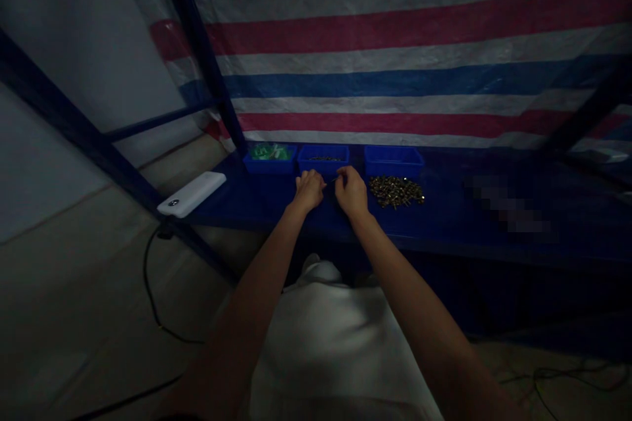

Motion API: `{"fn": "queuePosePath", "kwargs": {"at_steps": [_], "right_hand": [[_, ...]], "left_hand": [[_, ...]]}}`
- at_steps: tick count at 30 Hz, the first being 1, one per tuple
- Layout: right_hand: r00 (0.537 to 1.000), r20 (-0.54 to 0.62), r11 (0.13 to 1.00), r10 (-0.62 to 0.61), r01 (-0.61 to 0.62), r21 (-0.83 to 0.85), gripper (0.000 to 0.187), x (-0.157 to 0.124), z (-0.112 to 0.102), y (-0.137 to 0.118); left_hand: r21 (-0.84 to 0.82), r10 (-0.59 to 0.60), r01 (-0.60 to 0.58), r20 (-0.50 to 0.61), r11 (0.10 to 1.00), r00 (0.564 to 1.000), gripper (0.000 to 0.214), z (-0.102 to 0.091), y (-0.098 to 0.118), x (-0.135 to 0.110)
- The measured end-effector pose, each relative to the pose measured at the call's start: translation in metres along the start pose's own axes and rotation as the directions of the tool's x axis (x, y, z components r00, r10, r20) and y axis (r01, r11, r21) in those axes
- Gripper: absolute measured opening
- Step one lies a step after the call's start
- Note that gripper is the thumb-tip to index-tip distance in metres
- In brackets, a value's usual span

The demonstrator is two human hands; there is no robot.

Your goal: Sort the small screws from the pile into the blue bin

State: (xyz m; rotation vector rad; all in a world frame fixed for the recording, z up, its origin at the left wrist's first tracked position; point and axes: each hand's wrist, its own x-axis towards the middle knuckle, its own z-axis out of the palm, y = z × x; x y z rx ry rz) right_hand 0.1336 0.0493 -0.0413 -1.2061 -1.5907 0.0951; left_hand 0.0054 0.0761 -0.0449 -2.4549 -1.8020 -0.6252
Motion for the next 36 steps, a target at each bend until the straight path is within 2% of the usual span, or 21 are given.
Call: {"fn": "queuePosePath", "kwargs": {"at_steps": [5,9,11,14,17,19,22,26,30,36], "right_hand": [[1.000,0.005,1.000,0.001,-0.001,-0.001,0.020,0.000,0.000,0.000],[1.000,0.017,0.999,0.015,-0.016,0.039,0.021,0.001,0.001,0.000],[0.999,0.034,0.997,0.000,-0.002,0.071,0.022,0.001,0.002,-0.001],[0.995,0.080,0.991,-0.058,0.048,0.122,0.023,0.002,0.003,-0.004],[0.989,0.111,0.985,-0.095,0.077,0.157,0.020,0.002,0.002,-0.007],[0.991,0.107,0.982,-0.085,0.065,0.178,0.020,0.002,0.002,-0.009],[0.994,0.102,0.976,-0.045,0.022,0.217,0.019,0.002,0.002,-0.009],[0.993,0.118,0.966,-0.013,-0.018,0.259,0.018,0.003,0.003,-0.006],[0.991,0.135,0.955,-0.014,-0.027,0.295,0.017,0.002,0.004,-0.002],[0.979,0.184,0.959,-0.090,0.035,0.282,0.016,0.000,0.001,-0.005]], "left_hand": [[-0.059,-0.045,0.040,-0.088,0.997,0.995,0.016,-0.003,0.002,0.001],[-0.289,-0.071,0.006,-0.215,0.957,0.974,0.013,-0.009,0.004,0.001],[-0.485,-0.075,-0.049,-0.234,0.873,0.969,0.009,-0.009,0.004,0.001],[-0.753,-0.081,-0.097,-0.196,0.650,0.977,0.004,-0.006,0.004,0.002],[-0.893,-0.103,-0.065,-0.124,0.444,0.987,0.007,-0.004,0.006,0.003],[-0.936,-0.103,-0.037,-0.078,0.351,0.992,0.010,-0.005,0.007,0.003],[-0.963,-0.076,-0.008,-0.029,0.268,0.997,0.013,-0.009,0.010,0.002],[-0.975,-0.013,0.036,0.033,0.219,0.999,0.017,-0.015,0.011,-0.003],[-0.982,0.037,0.039,0.046,0.182,0.998,0.023,-0.019,0.009,-0.009],[-0.989,-0.006,0.093,0.093,0.115,0.996,0.031,-0.023,0.004,-0.014]]}}
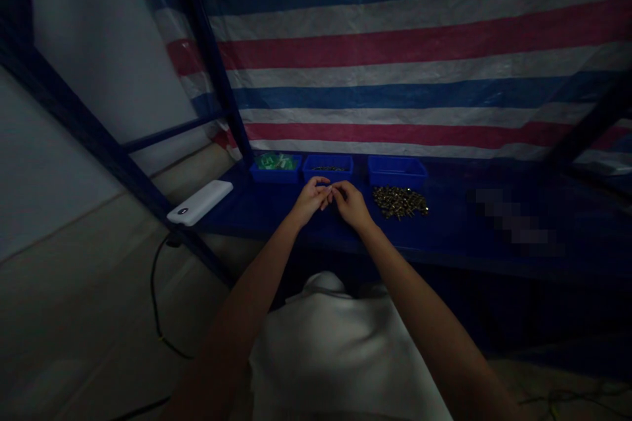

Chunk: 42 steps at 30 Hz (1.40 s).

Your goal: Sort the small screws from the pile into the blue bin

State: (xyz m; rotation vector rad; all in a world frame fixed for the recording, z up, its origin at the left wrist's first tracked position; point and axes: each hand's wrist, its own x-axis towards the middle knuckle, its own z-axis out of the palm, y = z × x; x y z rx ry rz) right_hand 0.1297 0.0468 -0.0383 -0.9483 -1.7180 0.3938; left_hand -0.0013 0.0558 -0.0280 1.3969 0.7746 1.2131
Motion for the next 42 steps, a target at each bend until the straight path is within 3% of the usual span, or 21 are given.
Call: {"fn": "queuePosePath", "kwargs": {"at_steps": [5,8,12,17,24,29,32,38,42], "right_hand": [[0.999,0.046,1.000,-0.016,0.016,0.011,0.016,-0.001,0.000,-0.004],[0.999,0.042,1.000,-0.025,0.026,-0.015,0.016,-0.002,0.000,-0.005],[0.999,-0.010,0.998,-0.047,0.046,-0.044,0.016,-0.003,0.000,-0.007],[0.995,-0.003,0.985,-0.104,0.103,-0.139,0.020,-0.004,0.000,-0.011],[0.989,0.016,0.954,-0.148,0.147,-0.262,0.025,-0.004,-0.001,-0.015],[0.969,0.127,0.949,-0.211,0.235,-0.210,0.023,-0.005,0.003,-0.015],[0.971,0.092,0.958,-0.219,0.232,-0.171,0.022,-0.005,0.004,-0.015],[0.984,-0.144,0.989,-0.105,0.088,-0.122,0.023,-0.004,0.002,-0.014],[0.984,-0.167,0.992,-0.069,0.050,-0.113,0.021,-0.003,0.001,-0.015]], "left_hand": [[-0.069,-0.074,0.071,-0.046,0.995,0.996,0.031,0.000,0.001,-0.004],[-0.109,-0.129,0.110,-0.182,0.988,0.975,0.026,0.004,0.000,-0.003],[-0.228,-0.219,0.141,-0.365,0.963,0.905,0.016,0.010,0.001,-0.002],[-0.411,-0.275,0.084,-0.432,0.908,0.859,0.009,0.018,0.004,0.001],[-0.491,-0.234,-0.053,-0.504,0.870,0.832,0.004,0.025,-0.003,0.009],[-0.493,-0.200,-0.092,-0.508,0.865,0.838,0.006,0.027,-0.001,0.011],[-0.472,-0.170,-0.086,-0.473,0.878,0.865,0.007,0.025,0.001,0.007],[-0.080,-0.086,0.064,-0.315,0.995,0.945,0.019,0.003,0.006,-0.016],[0.103,0.011,0.009,-0.195,0.995,0.981,0.019,-0.005,0.009,-0.022]]}}
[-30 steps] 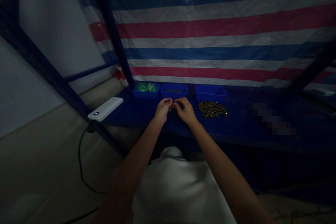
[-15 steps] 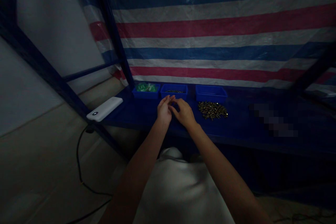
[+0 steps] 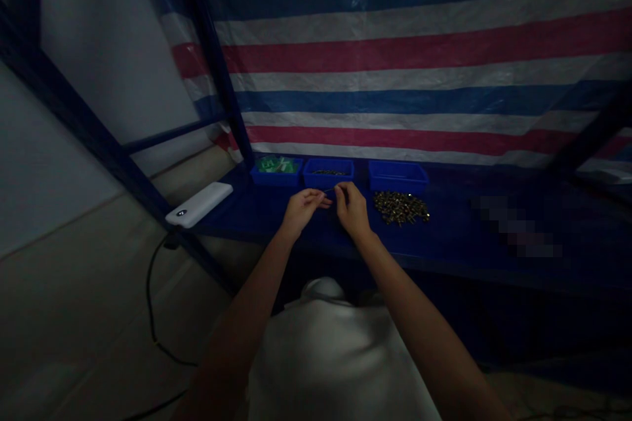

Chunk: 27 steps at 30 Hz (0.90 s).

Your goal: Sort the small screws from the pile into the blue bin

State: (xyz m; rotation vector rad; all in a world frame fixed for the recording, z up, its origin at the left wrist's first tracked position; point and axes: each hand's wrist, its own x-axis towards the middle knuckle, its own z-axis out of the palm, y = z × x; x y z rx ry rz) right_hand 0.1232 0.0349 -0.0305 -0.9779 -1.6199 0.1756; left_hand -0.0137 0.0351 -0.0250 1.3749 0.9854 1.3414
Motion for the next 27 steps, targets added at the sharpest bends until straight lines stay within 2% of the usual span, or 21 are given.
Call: {"fn": "queuePosePath", "kwargs": {"at_steps": [3,5,9,12,15,16,18,21,23,24,25,27], "right_hand": [[0.999,0.045,1.000,-0.010,0.011,-0.015,0.020,0.000,-0.001,-0.001],[0.998,0.058,1.000,-0.020,0.021,-0.023,0.019,0.000,-0.002,-0.001],[0.998,0.050,0.998,-0.044,0.045,-0.031,0.018,0.001,-0.002,-0.001],[0.999,0.029,0.999,-0.041,0.042,-0.024,0.019,0.000,-0.002,0.000],[0.999,-0.040,1.000,-0.001,0.001,0.000,0.019,0.000,-0.004,0.000],[0.997,-0.076,1.000,0.016,-0.016,0.006,0.020,0.000,-0.005,0.001],[0.989,-0.141,0.999,0.044,-0.043,0.010,0.020,0.000,-0.007,0.002],[0.983,-0.174,0.998,0.063,-0.065,-0.004,0.021,0.001,-0.008,0.004],[0.985,-0.159,0.997,0.067,-0.070,-0.013,0.020,0.001,-0.008,0.006],[0.987,-0.148,0.997,0.066,-0.070,-0.016,0.020,0.001,-0.008,0.007],[0.988,-0.137,0.998,0.065,-0.068,-0.019,0.019,0.001,-0.007,0.008],[0.991,-0.117,0.997,0.064,-0.067,-0.024,0.019,0.000,-0.006,0.009]], "left_hand": [[0.130,0.093,-0.095,0.022,0.987,0.995,0.018,0.000,0.000,0.003],[0.279,0.151,-0.166,0.077,0.946,0.986,0.017,-0.001,0.001,0.005],[0.594,0.253,-0.309,0.178,0.743,0.951,0.020,-0.006,0.006,0.006],[0.690,0.306,-0.388,0.245,0.612,0.920,0.021,-0.007,0.012,0.007],[0.705,0.317,-0.397,0.251,0.588,0.915,0.018,-0.005,0.020,0.012],[0.695,0.306,-0.373,0.226,0.615,0.925,0.018,-0.004,0.023,0.014],[0.599,0.269,-0.307,0.156,0.740,0.951,0.018,-0.001,0.032,0.016],[0.219,0.247,-0.257,0.076,0.941,0.966,0.021,0.000,0.049,0.012],[-0.049,0.287,-0.286,0.010,0.957,0.958,0.024,-0.001,0.058,0.008],[-0.132,0.298,-0.297,-0.018,0.946,0.955,0.025,-0.001,0.060,0.006],[-0.169,0.294,-0.294,-0.027,0.941,0.956,0.026,-0.001,0.060,0.006],[-0.095,0.235,-0.232,0.019,0.968,0.972,0.025,0.000,0.053,0.010]]}}
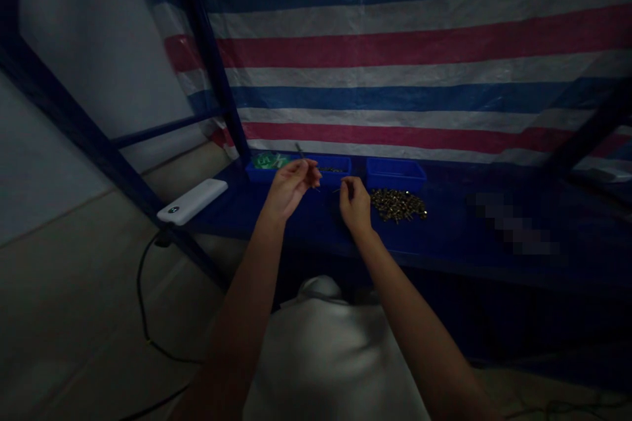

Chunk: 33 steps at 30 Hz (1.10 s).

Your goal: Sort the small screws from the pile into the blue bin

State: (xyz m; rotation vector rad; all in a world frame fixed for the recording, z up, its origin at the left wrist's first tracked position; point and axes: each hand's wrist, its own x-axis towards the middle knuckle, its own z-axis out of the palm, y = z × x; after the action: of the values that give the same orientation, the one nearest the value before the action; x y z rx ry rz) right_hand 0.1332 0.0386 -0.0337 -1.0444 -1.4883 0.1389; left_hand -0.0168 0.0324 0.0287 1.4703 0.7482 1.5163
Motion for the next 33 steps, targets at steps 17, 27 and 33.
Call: {"fn": "queuePosePath", "kwargs": {"at_steps": [17,27,33], "right_hand": [[0.999,0.048,1.000,0.019,-0.018,-0.021,0.018,0.000,0.001,0.006],[0.984,0.169,0.995,0.051,-0.037,-0.090,0.021,-0.002,0.002,0.004],[0.974,0.226,0.996,0.035,-0.015,-0.089,0.021,-0.002,0.003,0.003]], "left_hand": [[-0.581,-0.276,0.138,-0.156,0.802,0.948,0.022,0.020,0.008,0.001],[-0.497,-0.395,0.285,-0.131,0.820,0.909,0.015,0.011,0.008,0.027],[-0.225,-0.351,0.302,-0.227,0.927,0.908,0.025,0.014,-0.012,0.068]]}}
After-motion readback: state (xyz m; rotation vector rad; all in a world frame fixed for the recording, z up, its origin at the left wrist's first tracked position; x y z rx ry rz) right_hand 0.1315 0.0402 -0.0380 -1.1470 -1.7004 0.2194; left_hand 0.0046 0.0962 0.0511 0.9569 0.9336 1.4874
